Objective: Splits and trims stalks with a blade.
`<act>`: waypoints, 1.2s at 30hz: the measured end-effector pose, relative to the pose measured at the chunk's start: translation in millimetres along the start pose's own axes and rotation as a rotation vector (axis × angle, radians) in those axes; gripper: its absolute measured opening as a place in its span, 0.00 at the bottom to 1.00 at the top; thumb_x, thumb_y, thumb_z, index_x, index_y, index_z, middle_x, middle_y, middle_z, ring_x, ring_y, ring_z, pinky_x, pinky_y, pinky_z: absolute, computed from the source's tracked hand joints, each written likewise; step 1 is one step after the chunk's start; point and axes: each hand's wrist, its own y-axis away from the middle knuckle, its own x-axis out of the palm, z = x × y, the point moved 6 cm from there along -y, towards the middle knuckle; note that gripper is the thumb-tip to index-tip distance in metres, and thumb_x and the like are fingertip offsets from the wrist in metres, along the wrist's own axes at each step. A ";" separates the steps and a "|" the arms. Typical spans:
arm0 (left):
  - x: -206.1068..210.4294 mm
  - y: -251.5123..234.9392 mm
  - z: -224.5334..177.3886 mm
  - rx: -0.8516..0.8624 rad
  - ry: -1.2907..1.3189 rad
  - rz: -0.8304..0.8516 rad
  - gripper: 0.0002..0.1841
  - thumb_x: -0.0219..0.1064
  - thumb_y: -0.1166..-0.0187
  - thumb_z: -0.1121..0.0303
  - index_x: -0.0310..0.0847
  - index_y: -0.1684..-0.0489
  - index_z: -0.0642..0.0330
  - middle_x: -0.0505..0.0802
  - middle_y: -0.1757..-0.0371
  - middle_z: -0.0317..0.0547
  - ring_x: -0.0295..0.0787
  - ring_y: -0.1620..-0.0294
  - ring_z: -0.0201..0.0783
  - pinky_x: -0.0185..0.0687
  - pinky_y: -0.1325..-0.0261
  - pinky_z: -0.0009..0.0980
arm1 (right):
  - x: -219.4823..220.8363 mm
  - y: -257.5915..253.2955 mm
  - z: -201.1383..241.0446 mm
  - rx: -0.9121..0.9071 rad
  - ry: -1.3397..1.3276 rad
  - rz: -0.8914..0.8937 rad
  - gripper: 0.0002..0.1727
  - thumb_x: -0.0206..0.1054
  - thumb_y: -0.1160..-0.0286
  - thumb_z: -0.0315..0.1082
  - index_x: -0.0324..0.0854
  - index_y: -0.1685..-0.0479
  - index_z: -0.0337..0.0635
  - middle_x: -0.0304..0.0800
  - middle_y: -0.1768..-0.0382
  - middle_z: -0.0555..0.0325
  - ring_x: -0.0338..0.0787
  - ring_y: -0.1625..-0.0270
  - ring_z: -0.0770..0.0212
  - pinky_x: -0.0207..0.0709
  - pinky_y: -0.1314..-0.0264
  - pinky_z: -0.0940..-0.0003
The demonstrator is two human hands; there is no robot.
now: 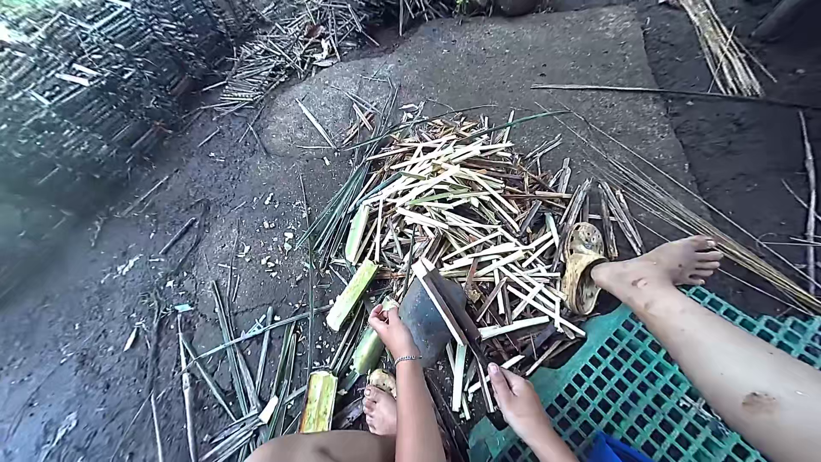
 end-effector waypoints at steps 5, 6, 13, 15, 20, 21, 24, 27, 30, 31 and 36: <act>10.8 5.9 7.3 0.009 -0.104 0.082 0.26 0.60 0.18 0.77 0.59 0.21 0.74 0.82 0.44 0.63 0.78 0.48 0.48 0.75 0.41 0.43 | 7.8 -30.4 3.1 0.237 0.241 0.177 0.40 0.41 0.07 0.61 0.87 0.52 0.30 0.90 0.59 0.33 0.90 0.50 0.36 0.78 0.43 0.35; 13.9 8.5 10.6 0.012 -0.153 0.122 0.27 0.61 0.18 0.77 0.59 0.21 0.75 0.82 0.42 0.65 0.79 0.46 0.50 0.76 0.40 0.45 | 7.6 -37.9 6.0 0.293 0.285 0.238 0.42 0.40 0.09 0.63 0.87 0.50 0.31 0.90 0.55 0.34 0.90 0.47 0.37 0.78 0.41 0.37; 37.7 30.5 34.1 -0.067 -0.440 0.407 0.30 0.61 0.11 0.61 0.60 0.16 0.70 0.81 0.29 0.71 0.80 0.31 0.60 0.73 0.28 0.54 | 12.8 -18.4 -1.6 0.350 -0.094 0.253 0.37 0.42 0.07 0.61 0.81 0.63 0.35 0.71 0.84 0.58 0.73 0.84 0.62 0.72 0.76 0.64; 39.7 35.5 34.8 -0.030 -0.563 0.441 0.30 0.62 0.12 0.57 0.64 0.18 0.69 0.80 0.29 0.70 0.81 0.32 0.60 0.75 0.28 0.54 | 19.8 -3.7 -11.2 0.371 -0.266 0.254 0.35 0.41 0.06 0.58 0.76 0.71 0.39 0.68 0.88 0.62 0.69 0.88 0.66 0.69 0.81 0.69; 55.0 46.5 24.0 0.093 -0.795 0.599 0.25 0.48 0.05 0.57 0.77 0.37 0.74 0.88 0.43 0.69 0.86 0.38 0.59 0.75 0.29 0.54 | 24.7 11.2 -5.3 0.403 -0.528 0.242 0.34 0.36 0.04 0.56 0.69 0.78 0.45 0.66 0.92 0.65 0.68 0.92 0.69 0.65 0.87 0.75; 55.8 45.7 23.0 0.117 -0.788 0.615 0.24 0.47 0.05 0.58 0.77 0.38 0.75 0.88 0.43 0.68 0.86 0.38 0.59 0.75 0.29 0.54 | 24.1 10.3 -5.4 0.408 -0.544 0.256 0.34 0.35 0.05 0.57 0.69 0.77 0.45 0.66 0.92 0.65 0.67 0.91 0.69 0.65 0.87 0.75; 53.5 39.8 23.9 0.172 -0.711 0.619 0.22 0.50 0.06 0.60 0.80 0.43 0.74 0.89 0.49 0.66 0.87 0.43 0.57 0.77 0.33 0.53 | 18.4 4.6 -9.1 0.401 -0.561 0.314 0.34 0.34 0.05 0.59 0.70 0.75 0.45 0.65 0.91 0.66 0.67 0.91 0.70 0.64 0.87 0.76; 53.3 39.0 18.7 0.189 -0.626 0.656 0.20 0.51 0.07 0.62 0.80 0.46 0.75 0.89 0.55 0.64 0.87 0.50 0.54 0.78 0.39 0.52 | 11.1 1.1 -10.0 0.416 -0.594 0.363 0.34 0.33 0.06 0.59 0.70 0.73 0.46 0.66 0.90 0.66 0.66 0.91 0.71 0.64 0.88 0.77; 54.3 38.5 14.3 0.200 -0.555 0.725 0.18 0.52 0.07 0.63 0.80 0.47 0.74 0.88 0.59 0.59 0.87 0.55 0.49 0.80 0.43 0.48 | 10.4 0.5 -16.7 0.453 -0.697 0.415 0.35 0.30 0.07 0.62 0.70 0.72 0.47 0.66 0.89 0.67 0.65 0.91 0.72 0.63 0.89 0.79; 54.1 38.4 12.8 0.200 -0.538 0.745 0.18 0.53 0.08 0.64 0.81 0.49 0.73 0.88 0.61 0.57 0.86 0.58 0.47 0.81 0.46 0.47 | 10.7 0.4 -18.9 0.454 -0.727 0.433 0.35 0.29 0.08 0.62 0.70 0.72 0.48 0.66 0.89 0.67 0.65 0.91 0.73 0.63 0.89 0.79; 54.1 37.1 6.7 0.167 -0.432 0.849 0.15 0.53 0.09 0.66 0.80 0.53 0.71 0.83 0.71 0.46 0.81 0.70 0.35 0.80 0.58 0.36 | 4.7 -1.4 -23.9 0.455 -0.789 0.518 0.37 0.26 0.10 0.65 0.69 0.72 0.49 0.65 0.90 0.69 0.64 0.92 0.75 0.61 0.89 0.82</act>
